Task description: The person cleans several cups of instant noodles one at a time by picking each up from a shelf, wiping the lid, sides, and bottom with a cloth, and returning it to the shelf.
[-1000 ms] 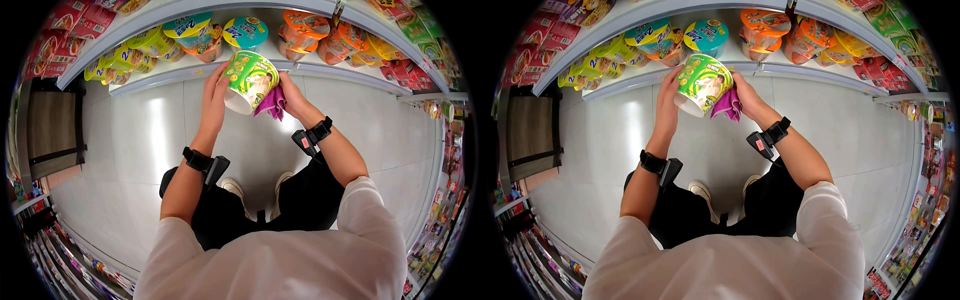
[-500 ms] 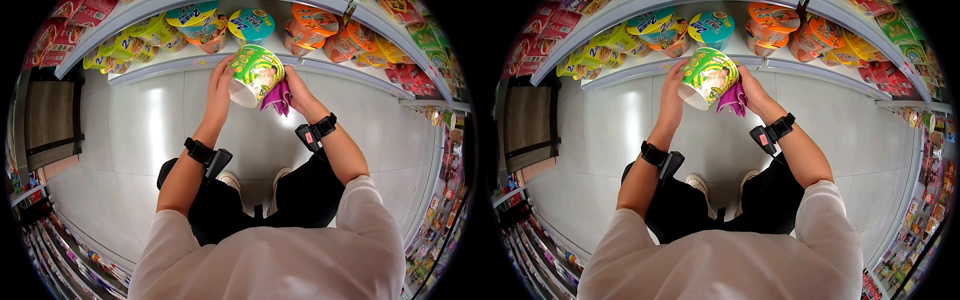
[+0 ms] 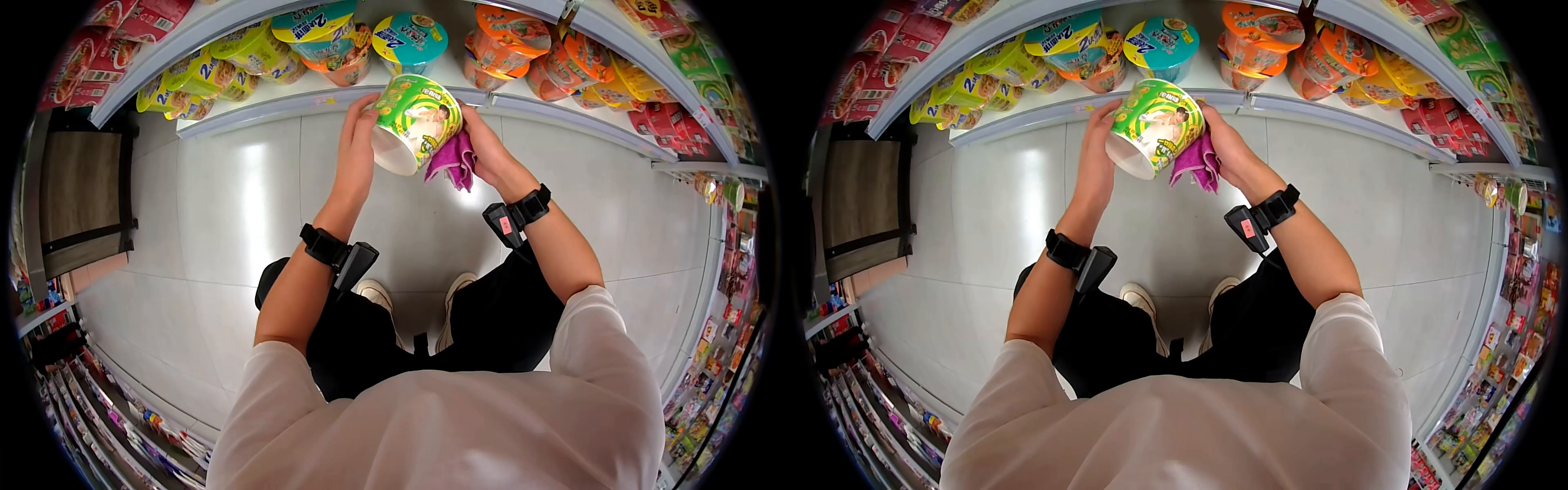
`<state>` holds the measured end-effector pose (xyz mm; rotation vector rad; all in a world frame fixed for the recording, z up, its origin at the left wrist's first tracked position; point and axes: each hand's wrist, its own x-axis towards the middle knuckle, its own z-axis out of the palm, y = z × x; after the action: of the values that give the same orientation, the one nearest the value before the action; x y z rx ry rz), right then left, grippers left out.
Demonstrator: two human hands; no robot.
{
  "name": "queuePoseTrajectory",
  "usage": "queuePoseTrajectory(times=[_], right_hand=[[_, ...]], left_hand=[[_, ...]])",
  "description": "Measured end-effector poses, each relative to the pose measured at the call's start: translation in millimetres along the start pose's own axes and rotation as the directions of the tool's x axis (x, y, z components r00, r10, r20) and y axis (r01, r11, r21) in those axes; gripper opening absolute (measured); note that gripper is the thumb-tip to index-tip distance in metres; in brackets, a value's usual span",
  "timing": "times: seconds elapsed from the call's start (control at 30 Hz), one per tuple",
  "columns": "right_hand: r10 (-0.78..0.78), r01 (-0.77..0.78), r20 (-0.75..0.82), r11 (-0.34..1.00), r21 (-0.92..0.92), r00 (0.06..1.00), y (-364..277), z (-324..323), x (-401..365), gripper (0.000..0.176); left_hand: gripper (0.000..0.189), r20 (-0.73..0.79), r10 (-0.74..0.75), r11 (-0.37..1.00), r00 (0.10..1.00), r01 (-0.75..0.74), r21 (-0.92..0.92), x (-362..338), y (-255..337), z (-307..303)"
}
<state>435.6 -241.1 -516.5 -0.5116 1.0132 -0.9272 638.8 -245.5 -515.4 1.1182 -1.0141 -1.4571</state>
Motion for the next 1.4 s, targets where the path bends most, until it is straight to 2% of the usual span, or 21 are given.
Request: queuePoseTrajectory(times=[0.23, 0.3, 0.33, 0.4, 0.47, 0.5, 0.63, 0.73, 0.77, 0.8, 0.83, 0.9, 0.97, 1.0, 1.07, 1.17, 1.23, 1.27, 1.33, 1.37, 1.4], right_hand=[[0.013, -0.013, 0.002, 0.999, -0.050, 1.000, -1, 0, 0, 0.052], [0.068, -0.062, 0.112, 0.996, -0.058, 0.991, -5, -4, -4, 0.060], [0.063, -0.056, 0.114, 0.997, -0.060, 0.991, -7, -8, -8, 0.060], [0.166, -0.115, 0.321, 0.979, -0.170, 0.932, -19, -15, -14, 0.065], [0.180, -0.161, 0.210, 0.981, -0.106, 0.961, -18, -1, -21, 0.058], [0.200, -0.199, 0.198, 0.980, -0.025, 0.960, -16, 1, -22, 0.056], [0.261, -0.264, 0.241, 0.964, -0.019, 0.935, -15, -14, -15, 0.053], [0.056, -0.046, 0.173, 0.997, -0.060, 0.983, -20, -8, -21, 0.056], [0.048, -0.038, 0.175, 0.998, -0.057, 0.983, -23, -6, -21, 0.056], [-0.084, 0.107, 0.148, 0.982, -0.154, 0.985, -25, -5, -22, 0.058], [-0.217, 0.245, 0.132, 0.936, -0.254, 0.967, -27, -6, -25, 0.062], [-0.302, 0.315, 0.095, 0.877, -0.363, 0.949, -32, -12, -32, 0.065], [-0.463, 0.414, 0.067, 0.708, -0.572, 0.884, -41, -19, -37, 0.072], [-0.442, 0.366, 0.006, 0.735, -0.571, 0.897, -46, -18, -45, 0.076], [-0.427, 0.337, -0.034, 0.758, -0.559, 0.904, -49, -27, -49, 0.077], [-0.374, 0.229, -0.147, 0.787, -0.572, 0.916, -43, -28, -58, 0.080], [-0.572, 0.239, -0.087, 0.470, -0.850, 0.815, -34, -31, -66, 0.085], [-0.632, 0.244, -0.067, 0.391, -0.887, 0.772, -25, -36, -68, 0.089], [-0.640, 0.177, -0.096, 0.349, -0.920, 0.763, -21, -26, -83, 0.090], [-0.639, 0.120, -0.114, 0.311, -0.943, 0.761, -20, -20, -90, 0.091], [-0.611, 0.102, -0.147, 0.353, -0.930, 0.778, -17, -19, -92, 0.089]], left_hand=[[0.046, -0.032, -0.073, 0.997, 0.997, 0.072, -0.026, -2, -8, -6], [0.047, -0.027, -0.068, 0.997, 0.997, 0.067, -0.045, -5, -10, -9], [0.048, -0.008, -0.045, 0.999, 0.999, 0.044, -0.030, -7, -9, -11], [0.050, 0.033, 0.018, 1.000, 0.999, -0.018, -0.014, -6, 1, -11], [0.057, 0.121, 0.131, 0.971, 0.984, -0.152, 0.186, -14, 11, -8], [0.057, 0.148, 0.164, 0.965, 0.975, -0.189, 0.179, -12, 12, -7], [0.062, 0.241, 0.269, 0.925, 0.932, -0.320, 0.203, -13, 14, -4], [0.062, 0.263, 0.258, 0.930, 0.930, -0.313, 0.192, -15, 18, -2], [0.062, 0.279, 0.245, 0.936, 0.929, -0.302, 0.182, -12, 19, -2], [0.062, 0.283, 0.247, 0.935, 0.927, -0.305, 0.183, -9, 18, -3], [0.060, 0.191, 0.202, 0.972, 0.961, -0.221, 0.085, -3, 14, -5], [0.058, 0.107, 0.148, 0.989, 0.983, -0.146, -0.028, 9, 4, -10], [0.052, -0.003, -0.179, 0.983, 0.984, 0.179, 0.035, 29, -12, -23], [0.052, -0.004, -0.177, 0.984, 0.984, 0.177, 0.032, 42, -26, -23], [0.050, 0.025, -0.314, 0.949, 0.949, 0.314, 0.029, 80, -48, -19], [0.050, -0.109, -0.291, 0.950, 0.950, 0.301, 0.087, 131, -56, 4], [0.043, -0.248, -0.158, 0.970, 0.956, 0.197, 0.144, 152, -66, 24], [0.043, -0.236, -0.164, 0.970, 0.958, 0.199, 0.136, 159, -72, 30], [0.044, -0.301, -0.049, 0.944, 0.952, 0.142, 0.297, 174, -87, 28], [0.044, -0.297, -0.058, 0.940, 0.953, 0.152, 0.304, 178, -94, 29], [0.040, -0.271, -0.033, 0.965, 0.962, 0.101, 0.242, 177, -96, 28]])
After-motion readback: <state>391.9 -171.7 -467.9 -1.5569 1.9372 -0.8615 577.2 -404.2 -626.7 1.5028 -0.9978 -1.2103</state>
